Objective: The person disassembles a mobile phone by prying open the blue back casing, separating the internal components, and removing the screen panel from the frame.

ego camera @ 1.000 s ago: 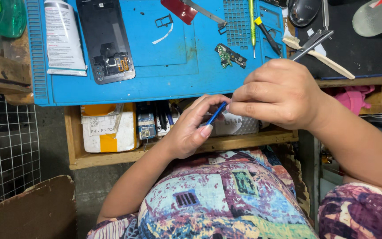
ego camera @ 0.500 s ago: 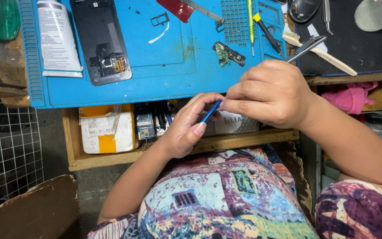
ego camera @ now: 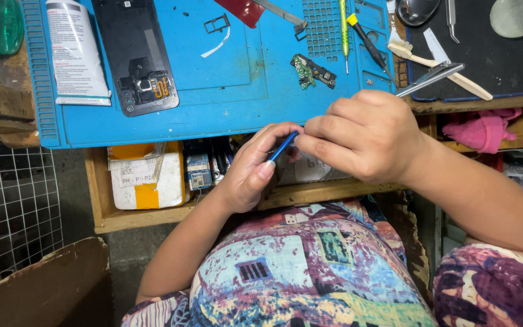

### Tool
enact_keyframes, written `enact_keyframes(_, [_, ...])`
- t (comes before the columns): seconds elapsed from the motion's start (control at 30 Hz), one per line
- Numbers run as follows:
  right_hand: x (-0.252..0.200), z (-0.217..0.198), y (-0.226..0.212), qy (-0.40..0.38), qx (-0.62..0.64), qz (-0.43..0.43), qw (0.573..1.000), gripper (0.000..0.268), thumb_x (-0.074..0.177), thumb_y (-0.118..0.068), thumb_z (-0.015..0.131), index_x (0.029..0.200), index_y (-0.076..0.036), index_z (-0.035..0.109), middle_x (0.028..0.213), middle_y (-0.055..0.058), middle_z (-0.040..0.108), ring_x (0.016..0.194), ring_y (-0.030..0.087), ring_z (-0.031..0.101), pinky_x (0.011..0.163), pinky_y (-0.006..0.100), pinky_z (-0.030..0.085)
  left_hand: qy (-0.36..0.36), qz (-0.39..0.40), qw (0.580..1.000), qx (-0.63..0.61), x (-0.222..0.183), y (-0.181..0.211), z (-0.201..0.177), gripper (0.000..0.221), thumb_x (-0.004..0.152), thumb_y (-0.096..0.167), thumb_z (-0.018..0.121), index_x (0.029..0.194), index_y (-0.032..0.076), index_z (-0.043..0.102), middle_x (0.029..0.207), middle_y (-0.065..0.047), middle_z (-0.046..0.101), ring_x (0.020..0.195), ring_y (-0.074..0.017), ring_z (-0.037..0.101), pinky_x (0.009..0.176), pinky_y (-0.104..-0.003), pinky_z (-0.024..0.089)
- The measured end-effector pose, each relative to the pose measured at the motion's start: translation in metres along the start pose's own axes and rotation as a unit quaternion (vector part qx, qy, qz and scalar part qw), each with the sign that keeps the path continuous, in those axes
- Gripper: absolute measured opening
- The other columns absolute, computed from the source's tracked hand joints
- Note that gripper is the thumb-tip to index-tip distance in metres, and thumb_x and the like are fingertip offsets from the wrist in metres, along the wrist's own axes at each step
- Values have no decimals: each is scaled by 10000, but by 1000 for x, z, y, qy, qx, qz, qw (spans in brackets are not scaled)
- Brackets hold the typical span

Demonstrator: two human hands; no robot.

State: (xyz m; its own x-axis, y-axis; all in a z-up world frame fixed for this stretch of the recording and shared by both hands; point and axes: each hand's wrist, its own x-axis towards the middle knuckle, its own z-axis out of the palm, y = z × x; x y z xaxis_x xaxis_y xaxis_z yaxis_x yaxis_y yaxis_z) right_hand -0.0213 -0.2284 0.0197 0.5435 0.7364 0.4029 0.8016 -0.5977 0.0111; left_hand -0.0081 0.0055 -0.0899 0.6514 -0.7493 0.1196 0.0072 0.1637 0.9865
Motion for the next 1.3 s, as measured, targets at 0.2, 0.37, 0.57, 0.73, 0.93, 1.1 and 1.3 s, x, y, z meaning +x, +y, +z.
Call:
enact_keyframes(0.2, [1, -1, 8, -10, 80, 20, 997, 184, 857, -182, 722, 1027, -131, 772, 954, -14, 704, 759, 173, 630, 610, 334, 438, -15, -14, 996, -90, 2, -2, 1, 934, 964, 732, 404, 1442, -66, 494, 1281, -144, 569, 1149, -215, 606, 1073, -365, 483])
enact_keyframes(0.37, [2, 1, 5, 16, 31, -4, 999, 149, 879, -194, 743, 1009, -124, 765, 963, -6, 711, 790, 177, 650, 622, 326, 446, -11, -29, 995, -98, 2, -1, 1, 955, 958, 754, 409, 1436, -68, 504, 1291, -140, 568, 1170, -205, 599, 1081, -359, 487])
enact_keyframes(0.57, [4, 1, 6, 16, 12, -14, 1000, 174, 891, -229, 754, 1027, -122, 769, 978, -3, 715, 799, 175, 643, 633, 321, 450, -4, -35, 993, -109, 3, -1, 1, 948, 957, 746, 421, 1439, -67, 501, 1279, -135, 570, 1147, -199, 597, 1063, -353, 490])
enact_keyframes(0.73, [8, -2, 6, 11, -32, -45, 998, 183, 879, -242, 760, 1003, -108, 760, 947, -15, 695, 788, 163, 615, 627, 307, 437, 0, -38, 993, -115, 2, -5, 2, 931, 969, 728, 419, 1447, -68, 493, 1260, -142, 582, 1148, -202, 582, 1059, -354, 484])
enact_keyframes(0.93, [16, -8, 3, -28, -113, -89, 989, 183, 793, -205, 704, 934, -96, 745, 815, -53, 584, 752, 133, 571, 605, 281, 405, 14, 13, 1000, 10, 5, -9, -3, 833, 1042, 635, 325, 1455, -69, 488, 1453, -207, 569, 1418, -296, 531, 1249, -393, 362])
enact_keyframes(1.1, [21, -6, 6, -43, -98, -80, 991, 152, 758, -224, 667, 851, -112, 711, 850, -35, 606, 774, 145, 571, 602, 295, 405, 27, 21, 999, 33, 7, -10, 1, 785, 1070, 575, 315, 1488, -71, 467, 1516, -227, 534, 1479, -323, 487, 1279, -403, 322])
enact_keyframes(1.3, [25, -5, 3, -74, -94, -82, 989, 108, 722, -244, 656, 692, -143, 635, 807, -24, 584, 757, 157, 576, 600, 308, 430, 36, 32, 997, 56, 5, -15, 3, 768, 1089, 546, 296, 1521, -73, 441, 1551, -240, 512, 1507, -339, 471, 1289, -406, 311])
